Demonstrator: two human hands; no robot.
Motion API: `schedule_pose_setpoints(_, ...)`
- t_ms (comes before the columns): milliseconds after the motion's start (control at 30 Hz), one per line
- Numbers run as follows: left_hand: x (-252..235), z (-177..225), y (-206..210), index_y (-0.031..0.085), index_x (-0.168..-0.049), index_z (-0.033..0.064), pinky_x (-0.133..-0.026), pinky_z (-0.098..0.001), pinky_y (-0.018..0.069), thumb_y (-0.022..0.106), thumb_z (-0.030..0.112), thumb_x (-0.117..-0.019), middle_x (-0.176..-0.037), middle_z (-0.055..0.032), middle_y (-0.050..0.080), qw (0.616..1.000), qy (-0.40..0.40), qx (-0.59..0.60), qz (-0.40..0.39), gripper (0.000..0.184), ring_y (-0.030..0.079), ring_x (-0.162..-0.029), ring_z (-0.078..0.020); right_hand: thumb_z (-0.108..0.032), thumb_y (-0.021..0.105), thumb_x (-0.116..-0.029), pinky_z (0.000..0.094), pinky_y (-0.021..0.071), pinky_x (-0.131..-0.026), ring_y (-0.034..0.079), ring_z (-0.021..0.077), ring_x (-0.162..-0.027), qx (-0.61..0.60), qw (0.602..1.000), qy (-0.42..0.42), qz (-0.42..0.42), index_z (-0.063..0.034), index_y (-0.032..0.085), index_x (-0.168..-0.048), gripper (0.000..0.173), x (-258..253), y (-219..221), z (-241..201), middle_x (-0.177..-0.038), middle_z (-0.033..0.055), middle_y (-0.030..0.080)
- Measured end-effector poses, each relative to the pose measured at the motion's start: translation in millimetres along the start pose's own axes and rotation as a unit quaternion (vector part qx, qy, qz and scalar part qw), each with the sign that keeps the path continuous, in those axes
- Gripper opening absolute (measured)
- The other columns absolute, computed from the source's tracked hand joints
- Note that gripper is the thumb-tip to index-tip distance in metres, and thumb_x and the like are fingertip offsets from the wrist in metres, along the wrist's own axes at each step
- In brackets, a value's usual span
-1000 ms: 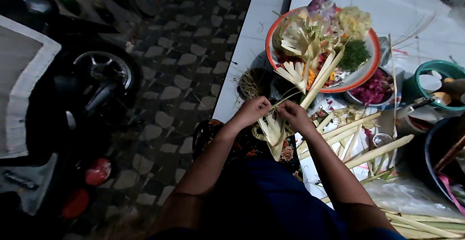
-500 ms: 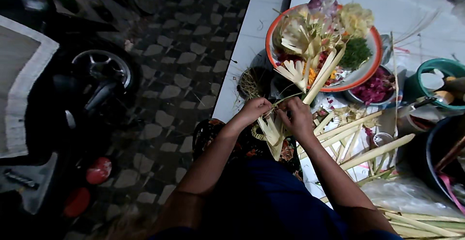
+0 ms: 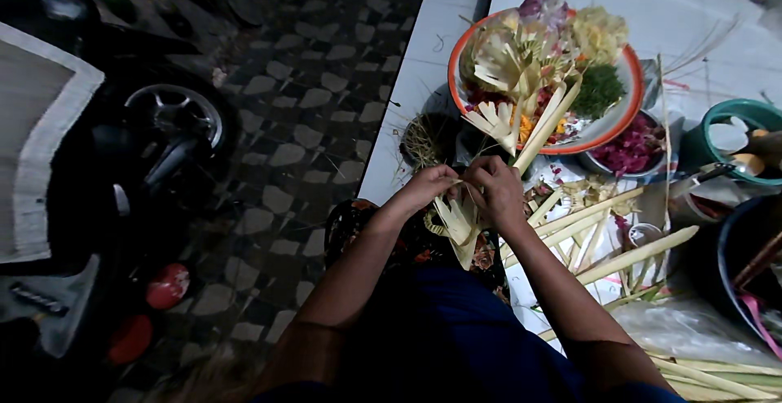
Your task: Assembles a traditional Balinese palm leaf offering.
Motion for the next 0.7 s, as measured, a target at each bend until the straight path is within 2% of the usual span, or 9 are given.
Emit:
schedule_pose_setpoints(67, -1.7, -2.7, 0.5, 0.062, -0.113, -0.0032, -0.08, -0.0305, 0.055, 0.049, 0.007, -0.1059, -0.087, -0.0062, 0.066, 1.0, 0.008, -0.011, 0.002, 0.017, 0.064, -0.08, -0.0109, -0.019, 0.071, -0.0952, 0.056, 0.051, -0.081, 0.066, 0.0305, -0.096, -0.06, 0.997, 0.039, -0.014, -0.0108, 0.075, -0.101, 0.01, -2.2, -0.2, 5.0, -0.115, 0.0129, 0.067)
schedule_pose_setpoints(100, -3.2, -4.8, 0.2, 0.061, -0.113, -0.0034, -0.08, -0.0311, 0.0557, 0.05, 0.009, -0.106, -0.087, -0.0064, 0.067, 1.0, 0.01, -0.011, 0.003, 0.018, 0.065, -0.079, -0.0113, -0.018, 0.07, -0.0963, 0.0525, 0.0529, -0.081, 0.066, 0.0277, -0.094, -0.103, 0.992, 0.066, -0.026, -0.0087, 0.074, -0.102, 0.012, -3.3, -0.6, 8.7, -0.115, 0.0126, 0.066)
schedule_pose_setpoints(167, -3.9, -6.1, -0.4, 0.061, -0.112, -0.0032, -0.08, -0.0314, 0.0558, 0.051, 0.01, -0.106, -0.085, -0.0061, 0.066, 1.0, 0.011, -0.016, 0.006, 0.018, 0.065, -0.078, -0.0115, -0.017, 0.067, -0.0988, 0.0436, 0.058, -0.077, 0.066, 0.0216, -0.088, -0.191, 0.975, 0.108, -0.045, -0.0047, 0.07, -0.106, 0.015, -5.9, -1.5, 17.6, -0.111, 0.0119, 0.065)
schedule_pose_setpoints(267, -3.5, -4.5, -0.7, 0.063, -0.113, -0.0012, -0.08, -0.0322, 0.0548, 0.053, 0.015, -0.1066, -0.085, -0.0061, 0.068, 0.999, 0.005, -0.052, 0.016, 0.02, 0.065, -0.079, -0.0116, -0.017, 0.062, -0.1024, 0.0388, 0.0595, -0.076, 0.068, 0.0171, -0.082, -0.277, 0.947, 0.15, -0.069, -0.0027, 0.066, -0.11, 0.017, -11.6, -4.7, 28.5, -0.102, 0.0099, 0.07)
schedule_pose_setpoints(367, -3.5, -0.9, 1.6, 0.061, -0.122, 0.0015, -0.085, -0.0346, 0.0582, 0.055, 0.016, -0.1059, -0.096, -0.0085, 0.07, 0.997, 0.016, -0.077, 0.022, 0.022, 0.069, -0.087, -0.014, -0.021, 0.062, -0.1025, 0.0362, 0.0578, -0.073, 0.066, 0.0142, -0.077, -0.271, 0.947, 0.143, -0.095, -0.004, 0.066, -0.109, 0.019, -20.1, -8.7, 33.0, -0.094, 0.0072, 0.07)
schedule_pose_setpoints(433, -3.2, 3.5, 4.3, 0.06, -0.125, 0.0017, -0.087, -0.0363, 0.0602, 0.058, 0.016, -0.1048, -0.103, -0.0102, 0.07, 0.996, 0.021, -0.084, 0.031, 0.025, 0.071, -0.091, -0.0161, -0.023, 0.063, -0.1023, 0.0391, 0.058, -0.071, 0.067, 0.0157, -0.074, -0.242, 0.954, 0.131, -0.117, -0.0053, 0.067, -0.109, 0.02, -28.1, -11.4, 31.9, -0.09, 0.0068, 0.07)
schedule_pose_setpoints(533, -4.6, 8.2, 7.1, 0.063, -0.119, 0.0023, -0.085, -0.0354, 0.0605, 0.059, 0.023, -0.1051, -0.1, -0.0083, 0.072, 0.99, 0.036, -0.128, 0.053, 0.025, 0.072, -0.088, -0.0146, -0.027, 0.063, -0.102, 0.0444, 0.0596, -0.073, 0.069, 0.0174, -0.075, -0.209, 0.959, 0.111, -0.153, -0.0082, 0.069, -0.109, 0.021, -41.9, -17.1, 24.0, -0.088, 0.0053, 0.071)
schedule_pose_setpoints(700, -4.1, 13.4, 10.1, 0.065, -0.122, 0.0031, -0.086, -0.036, 0.0608, 0.055, 0.022, -0.1063, -0.099, -0.0063, 0.073, 0.983, 0.058, -0.155, 0.074, 0.027, 0.073, -0.087, -0.0133, -0.029, 0.064, -0.1013, 0.048, 0.0581, -0.079, 0.07, 0.0156, -0.083, -0.17, 0.968, 0.085, -0.166, -0.0147, 0.071, -0.105, 0.016, -58.2, -18.7, 9.5, -0.09, 0.0008, 0.072)
Point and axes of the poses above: each hand's wrist, its own x-axis away from the middle knuckle, its own y-axis out of the palm, z = x × y, the point moved 3 cm from there along -x, towards the middle knuckle
